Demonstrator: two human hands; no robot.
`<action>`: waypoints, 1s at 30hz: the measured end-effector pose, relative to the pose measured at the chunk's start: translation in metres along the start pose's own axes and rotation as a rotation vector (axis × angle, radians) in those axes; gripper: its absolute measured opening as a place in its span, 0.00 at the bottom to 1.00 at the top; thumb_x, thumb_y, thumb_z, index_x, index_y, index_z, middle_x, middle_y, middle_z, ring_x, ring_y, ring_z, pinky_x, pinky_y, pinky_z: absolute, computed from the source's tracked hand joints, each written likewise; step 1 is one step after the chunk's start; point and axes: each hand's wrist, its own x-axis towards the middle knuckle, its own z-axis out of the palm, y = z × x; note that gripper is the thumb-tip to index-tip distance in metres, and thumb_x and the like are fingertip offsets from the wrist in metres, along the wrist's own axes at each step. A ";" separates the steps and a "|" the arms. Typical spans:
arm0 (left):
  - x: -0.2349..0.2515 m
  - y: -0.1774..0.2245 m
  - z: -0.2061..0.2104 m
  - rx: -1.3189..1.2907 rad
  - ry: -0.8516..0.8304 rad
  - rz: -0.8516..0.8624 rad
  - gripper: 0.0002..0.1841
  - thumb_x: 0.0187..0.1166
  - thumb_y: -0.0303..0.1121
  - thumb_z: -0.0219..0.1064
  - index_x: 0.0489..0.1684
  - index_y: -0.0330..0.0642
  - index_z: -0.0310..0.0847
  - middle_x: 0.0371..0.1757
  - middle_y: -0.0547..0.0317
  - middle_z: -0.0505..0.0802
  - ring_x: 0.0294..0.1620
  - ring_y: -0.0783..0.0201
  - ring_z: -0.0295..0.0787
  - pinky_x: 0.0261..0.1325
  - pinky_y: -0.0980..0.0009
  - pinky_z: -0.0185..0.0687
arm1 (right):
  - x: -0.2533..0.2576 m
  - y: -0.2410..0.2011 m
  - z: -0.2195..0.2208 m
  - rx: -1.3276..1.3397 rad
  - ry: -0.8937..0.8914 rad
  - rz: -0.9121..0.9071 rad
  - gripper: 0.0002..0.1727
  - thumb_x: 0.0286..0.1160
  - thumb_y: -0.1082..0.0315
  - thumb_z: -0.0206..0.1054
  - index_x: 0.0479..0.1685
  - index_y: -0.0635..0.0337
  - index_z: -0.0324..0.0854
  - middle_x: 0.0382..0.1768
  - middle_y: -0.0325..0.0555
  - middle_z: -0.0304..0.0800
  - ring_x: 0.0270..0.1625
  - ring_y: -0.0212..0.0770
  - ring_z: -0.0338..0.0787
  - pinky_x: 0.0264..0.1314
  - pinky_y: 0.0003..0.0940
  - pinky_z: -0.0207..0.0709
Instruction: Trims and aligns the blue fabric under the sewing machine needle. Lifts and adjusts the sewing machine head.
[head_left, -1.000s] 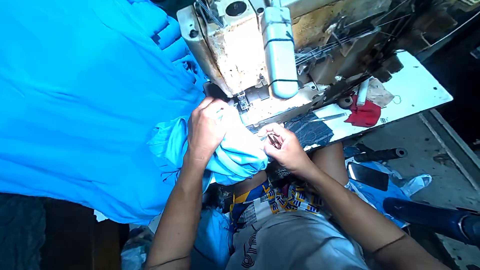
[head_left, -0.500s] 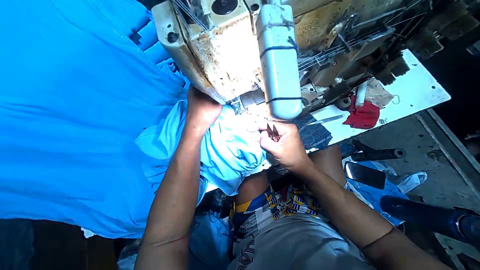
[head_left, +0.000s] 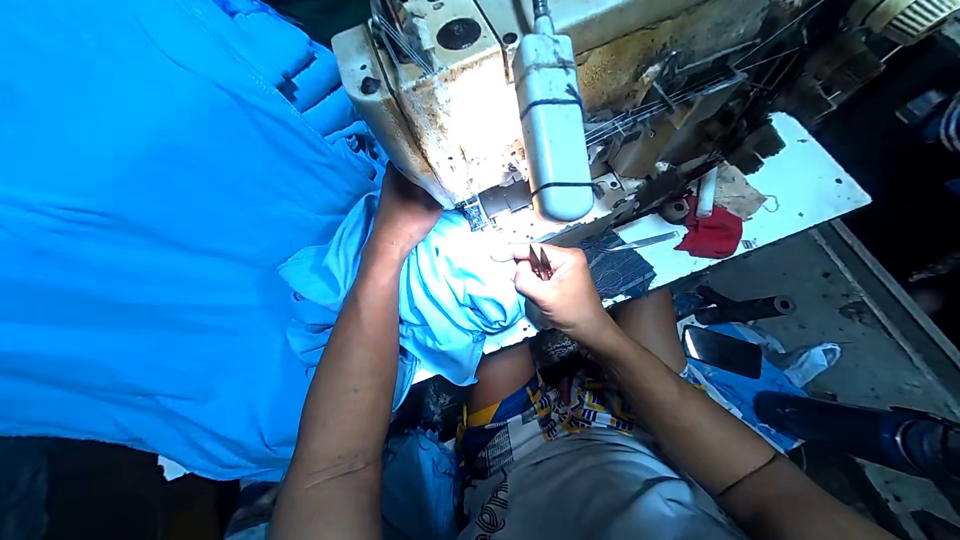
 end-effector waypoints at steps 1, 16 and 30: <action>0.001 -0.001 0.000 -0.003 -0.005 0.013 0.29 0.61 0.33 0.82 0.63 0.37 0.78 0.55 0.66 0.90 0.60 0.85 0.83 0.70 0.82 0.76 | 0.000 0.000 0.000 0.001 -0.001 0.001 0.13 0.67 0.79 0.70 0.50 0.62 0.91 0.22 0.40 0.82 0.19 0.30 0.74 0.19 0.24 0.68; -0.041 0.027 -0.005 0.436 0.245 0.060 0.13 0.78 0.38 0.72 0.56 0.43 0.89 0.59 0.53 0.91 0.63 0.61 0.87 0.68 0.62 0.83 | 0.001 -0.001 -0.005 -0.029 -0.041 0.005 0.13 0.72 0.78 0.67 0.52 0.59 0.91 0.30 0.43 0.88 0.23 0.33 0.79 0.23 0.28 0.74; -0.198 0.059 -0.033 0.598 -0.211 0.091 0.25 0.74 0.63 0.71 0.48 0.50 0.92 0.51 0.63 0.94 0.51 0.63 0.92 0.49 0.59 0.89 | 0.004 -0.020 0.000 0.201 -0.086 0.094 0.03 0.79 0.74 0.66 0.42 0.63 0.84 0.18 0.45 0.77 0.12 0.31 0.67 0.12 0.23 0.60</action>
